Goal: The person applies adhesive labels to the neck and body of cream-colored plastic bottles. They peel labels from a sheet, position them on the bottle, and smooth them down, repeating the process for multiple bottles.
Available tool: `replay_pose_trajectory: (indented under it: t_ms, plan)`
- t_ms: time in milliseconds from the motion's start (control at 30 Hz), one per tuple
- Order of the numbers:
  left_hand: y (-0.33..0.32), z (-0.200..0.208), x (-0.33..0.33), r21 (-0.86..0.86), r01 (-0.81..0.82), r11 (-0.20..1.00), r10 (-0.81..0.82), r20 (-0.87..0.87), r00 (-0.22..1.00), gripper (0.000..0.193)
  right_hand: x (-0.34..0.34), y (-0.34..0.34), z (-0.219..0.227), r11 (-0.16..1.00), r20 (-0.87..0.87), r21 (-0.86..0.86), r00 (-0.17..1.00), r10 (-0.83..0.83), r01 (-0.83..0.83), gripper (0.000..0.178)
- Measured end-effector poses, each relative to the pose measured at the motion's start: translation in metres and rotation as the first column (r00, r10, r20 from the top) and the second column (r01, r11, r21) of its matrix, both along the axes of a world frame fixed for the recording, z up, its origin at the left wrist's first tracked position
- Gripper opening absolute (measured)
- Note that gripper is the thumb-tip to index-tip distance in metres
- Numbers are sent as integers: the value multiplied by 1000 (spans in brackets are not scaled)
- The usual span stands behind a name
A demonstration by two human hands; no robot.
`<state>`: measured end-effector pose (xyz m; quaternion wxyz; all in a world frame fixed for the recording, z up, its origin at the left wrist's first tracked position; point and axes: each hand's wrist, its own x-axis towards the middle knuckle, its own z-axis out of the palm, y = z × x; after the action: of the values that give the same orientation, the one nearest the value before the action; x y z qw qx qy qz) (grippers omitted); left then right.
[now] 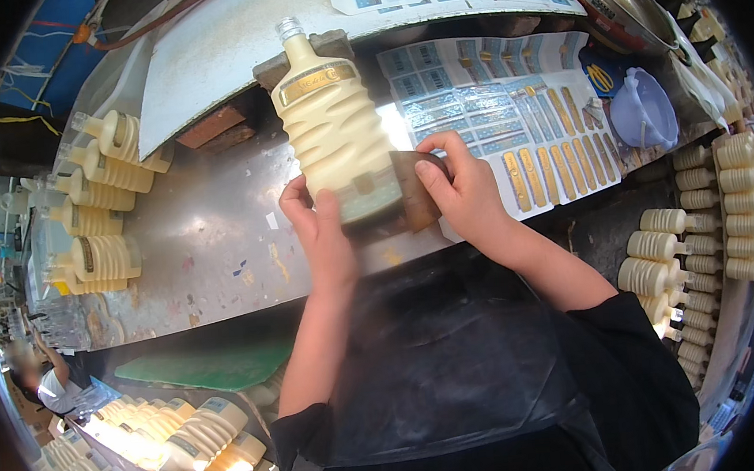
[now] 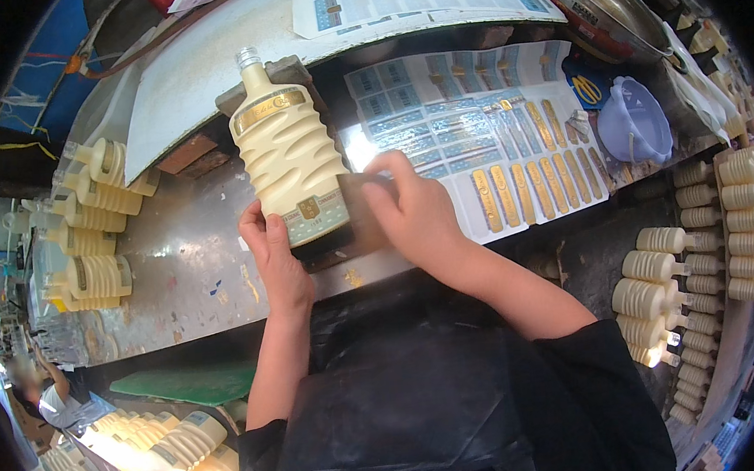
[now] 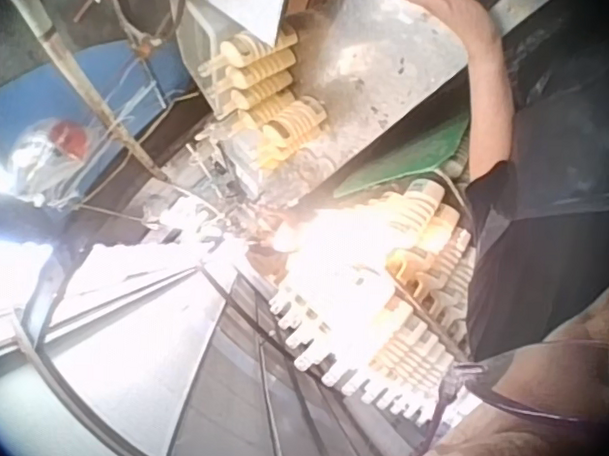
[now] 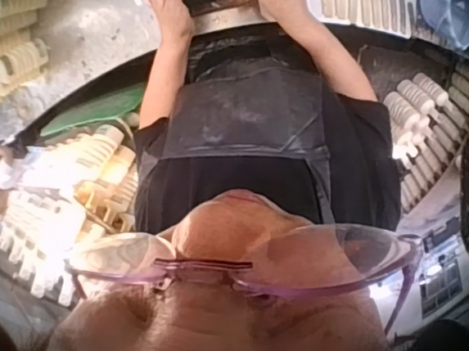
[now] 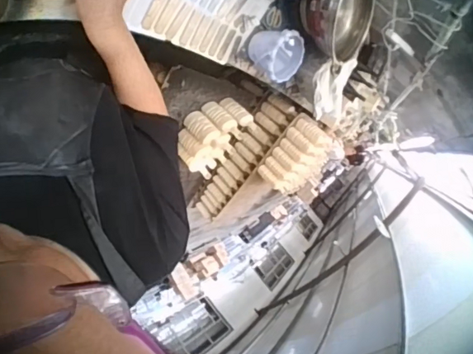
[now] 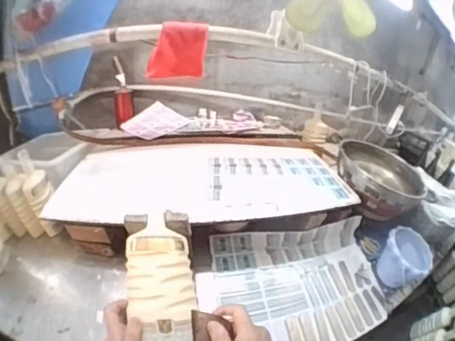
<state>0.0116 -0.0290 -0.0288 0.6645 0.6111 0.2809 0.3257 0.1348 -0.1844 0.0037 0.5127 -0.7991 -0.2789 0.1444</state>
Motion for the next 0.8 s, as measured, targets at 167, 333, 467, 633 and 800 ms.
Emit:
replay_pose_trajectory:
  t_ms: [167, 333, 467, 633, 800]
  plan:
    - [2, -1, -2, -73, 20, 997, -15, 60, 998, 44, 7, 3, -11, 999, 52, -2, 998, -36, 36, 24]
    - [8, -8, -8, -126, 45, 991, -32, 104, 994, 38, 15, 4, -11, 975, 135, 222, 990, -27, -4, 25]
    - [8, -7, -10, -194, 75, 978, -47, 145, 988, 38, 11, 10, -4, 970, 235, 204, 969, 82, -131, 24]
    - [9, -2, -8, -190, 88, 978, -59, 154, 986, 42, 27, 31, -16, 977, 378, 213, 924, -62, -22, 22]
    - [13, -8, -13, -217, 108, 970, -64, 200, 978, 44, 3, 9, -11, 981, 464, 184, 886, -25, -69, 32]
